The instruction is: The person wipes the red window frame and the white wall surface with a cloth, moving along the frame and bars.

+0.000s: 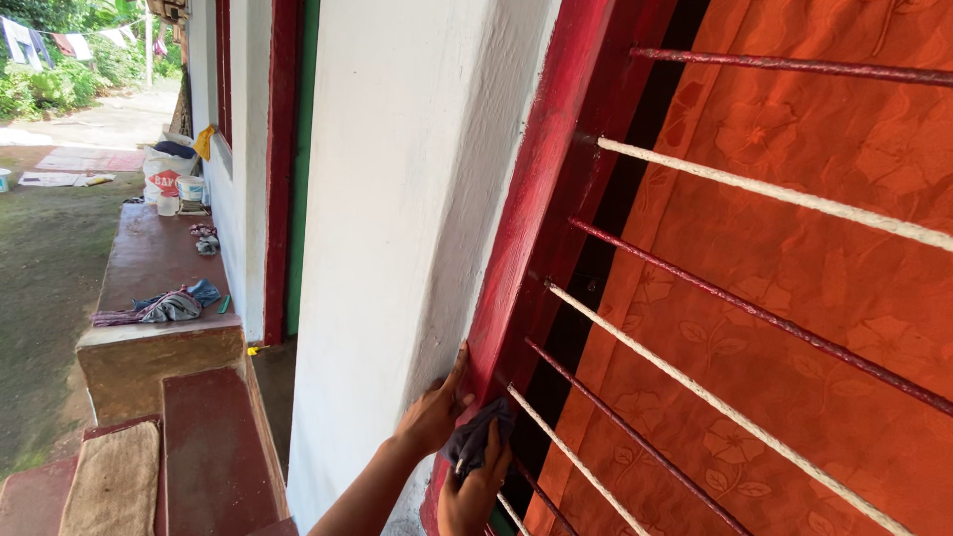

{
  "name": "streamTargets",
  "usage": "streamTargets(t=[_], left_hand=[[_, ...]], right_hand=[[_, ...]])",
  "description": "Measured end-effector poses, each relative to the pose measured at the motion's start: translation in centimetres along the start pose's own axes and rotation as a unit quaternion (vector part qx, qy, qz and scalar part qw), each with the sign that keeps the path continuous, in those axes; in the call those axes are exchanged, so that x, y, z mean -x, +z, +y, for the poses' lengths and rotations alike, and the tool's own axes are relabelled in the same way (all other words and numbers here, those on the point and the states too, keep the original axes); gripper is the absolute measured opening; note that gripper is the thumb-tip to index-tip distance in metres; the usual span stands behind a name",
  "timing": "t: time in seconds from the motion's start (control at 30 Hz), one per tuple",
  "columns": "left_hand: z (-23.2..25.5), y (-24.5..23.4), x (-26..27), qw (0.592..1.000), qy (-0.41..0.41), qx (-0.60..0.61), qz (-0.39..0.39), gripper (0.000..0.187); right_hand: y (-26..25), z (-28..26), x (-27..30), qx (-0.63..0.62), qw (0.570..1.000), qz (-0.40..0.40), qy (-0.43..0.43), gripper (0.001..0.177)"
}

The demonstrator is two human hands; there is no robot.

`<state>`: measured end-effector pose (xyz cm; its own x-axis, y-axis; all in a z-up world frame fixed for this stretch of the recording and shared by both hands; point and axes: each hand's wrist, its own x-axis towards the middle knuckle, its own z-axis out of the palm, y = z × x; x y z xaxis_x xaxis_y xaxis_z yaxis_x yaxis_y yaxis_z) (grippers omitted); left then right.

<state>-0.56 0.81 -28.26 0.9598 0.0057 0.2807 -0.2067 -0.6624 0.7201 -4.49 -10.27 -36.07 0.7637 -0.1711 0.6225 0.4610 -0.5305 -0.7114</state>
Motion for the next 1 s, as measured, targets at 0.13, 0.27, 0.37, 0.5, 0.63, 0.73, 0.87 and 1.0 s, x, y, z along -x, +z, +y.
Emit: streamTargets(t=[0.13,0.27,0.37,0.5,0.63,0.73,0.87,1.0], left_hand=[[0.7,0.3,0.1,1.000,-0.019,0.007,-0.007,0.087],[1.5,-0.2,0.6,0.999,-0.045,-0.002,-0.017,0.085],[2.0,-0.3,1.1,0.998,-0.053,0.005,-0.022,0.084],[1.9,0.0,1.5,0.998,-0.061,-0.004,-0.033,0.081],[1.2,0.8,2.2,0.998,-0.057,-0.019,-0.034,0.077],[1.0,1.3,2.7,0.996,-0.066,-0.012,-0.050,0.082],[1.0,1.3,3.1,0.995,-0.073,-0.001,-0.061,0.083],[0.4,1.2,2.6,0.997,-0.054,-0.016,-0.059,0.087]], right_hand=[[-0.4,0.7,-1.9,-0.060,0.998,0.031,0.006,0.085],[-0.9,-0.9,-2.3,-0.043,0.997,0.032,0.047,0.090],[-1.2,-1.7,-3.3,-0.047,0.992,0.015,0.115,0.093],[-2.3,-0.2,-7.3,-0.039,0.994,0.049,0.092,0.090],[-2.6,1.0,-7.3,-0.075,0.994,0.078,0.021,0.083],[-2.7,1.0,-5.7,-0.238,0.967,0.088,0.001,0.077],[-2.5,1.1,-6.4,-0.330,0.939,0.095,0.019,0.069],[-2.7,1.2,-6.7,-0.277,0.955,0.086,0.068,0.074]])
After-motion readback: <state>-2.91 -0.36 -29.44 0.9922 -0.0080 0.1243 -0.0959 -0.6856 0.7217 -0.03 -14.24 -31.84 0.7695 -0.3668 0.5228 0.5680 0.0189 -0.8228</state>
